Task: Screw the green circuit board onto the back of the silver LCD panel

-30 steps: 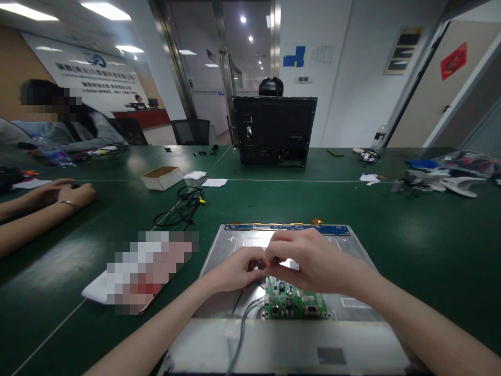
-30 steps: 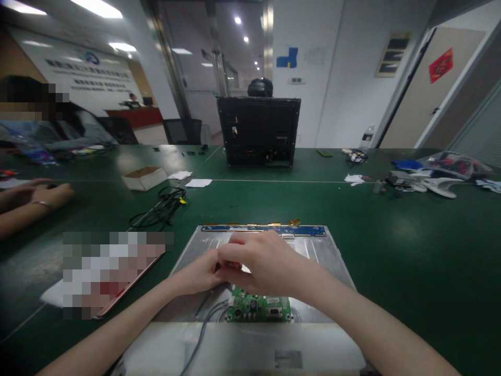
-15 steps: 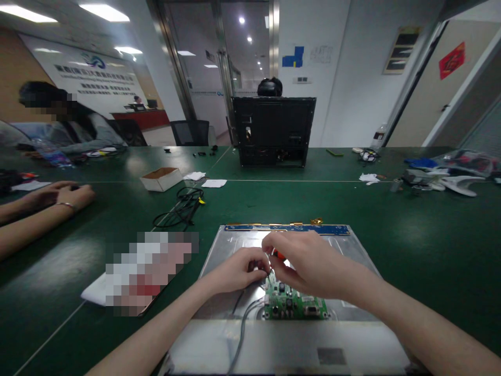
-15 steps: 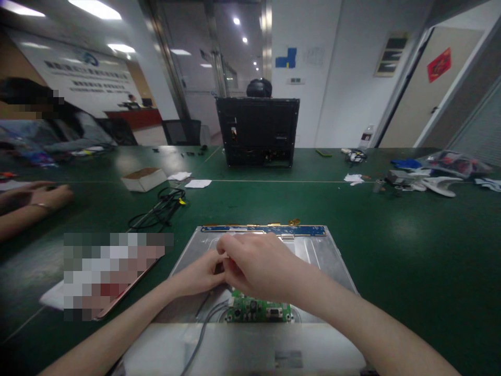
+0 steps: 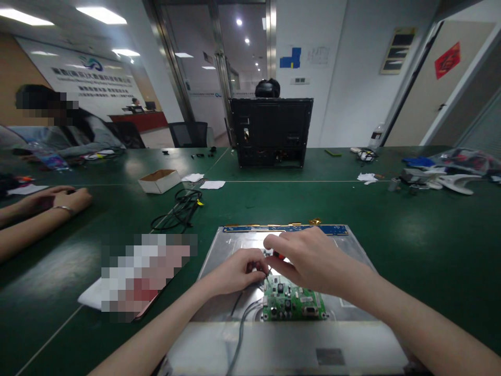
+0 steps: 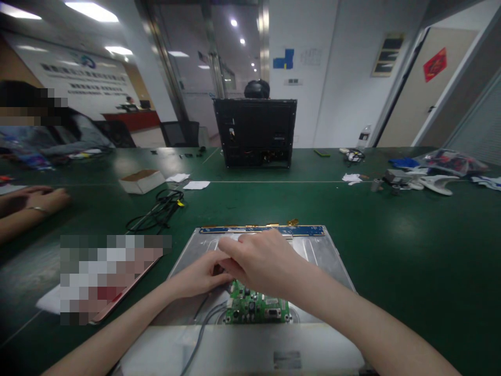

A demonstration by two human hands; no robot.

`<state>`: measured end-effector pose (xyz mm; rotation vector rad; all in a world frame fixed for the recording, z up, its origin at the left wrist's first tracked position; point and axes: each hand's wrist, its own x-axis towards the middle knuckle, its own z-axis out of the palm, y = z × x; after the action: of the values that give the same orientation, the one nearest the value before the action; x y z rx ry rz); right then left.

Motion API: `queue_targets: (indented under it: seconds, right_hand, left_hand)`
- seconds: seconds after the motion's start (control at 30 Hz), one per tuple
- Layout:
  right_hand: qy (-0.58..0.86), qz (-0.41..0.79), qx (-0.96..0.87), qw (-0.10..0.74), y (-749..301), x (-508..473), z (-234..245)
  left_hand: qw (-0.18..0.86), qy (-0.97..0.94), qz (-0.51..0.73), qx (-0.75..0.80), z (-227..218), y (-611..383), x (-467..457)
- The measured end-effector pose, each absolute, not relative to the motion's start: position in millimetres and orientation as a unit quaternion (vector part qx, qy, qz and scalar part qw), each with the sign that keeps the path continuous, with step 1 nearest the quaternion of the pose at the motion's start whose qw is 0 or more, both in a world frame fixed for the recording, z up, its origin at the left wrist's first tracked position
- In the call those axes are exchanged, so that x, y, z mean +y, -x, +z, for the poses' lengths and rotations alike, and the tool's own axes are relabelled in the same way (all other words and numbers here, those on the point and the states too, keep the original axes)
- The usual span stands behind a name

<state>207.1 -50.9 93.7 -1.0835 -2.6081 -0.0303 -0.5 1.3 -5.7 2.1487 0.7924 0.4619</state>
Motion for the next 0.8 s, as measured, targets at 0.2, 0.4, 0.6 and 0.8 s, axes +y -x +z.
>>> queue_targets:
  seconds: [0.2,0.4,0.6,0.8]
  right_hand:
    - [0.375,0.042,-0.910,0.170,-206.8,-53.1,96.3]
    - [0.348,0.036,-0.920,0.174,-209.3,-51.5,97.8]
    - [0.341,0.016,-0.921,0.184,-209.0,-50.3,92.8]
    - [0.395,-0.039,-0.903,0.165,-208.8,-49.7,94.6]
  left_hand:
    - [0.390,-0.846,0.176,0.318,-5.1,0.4,-0.3]
    - [0.380,-0.849,0.177,0.322,-1.0,-1.0,-2.4]
    - [0.379,-0.851,0.187,0.311,-4.2,-0.5,0.5]
    - [0.390,-0.850,0.173,0.309,-1.8,-0.9,-0.1]
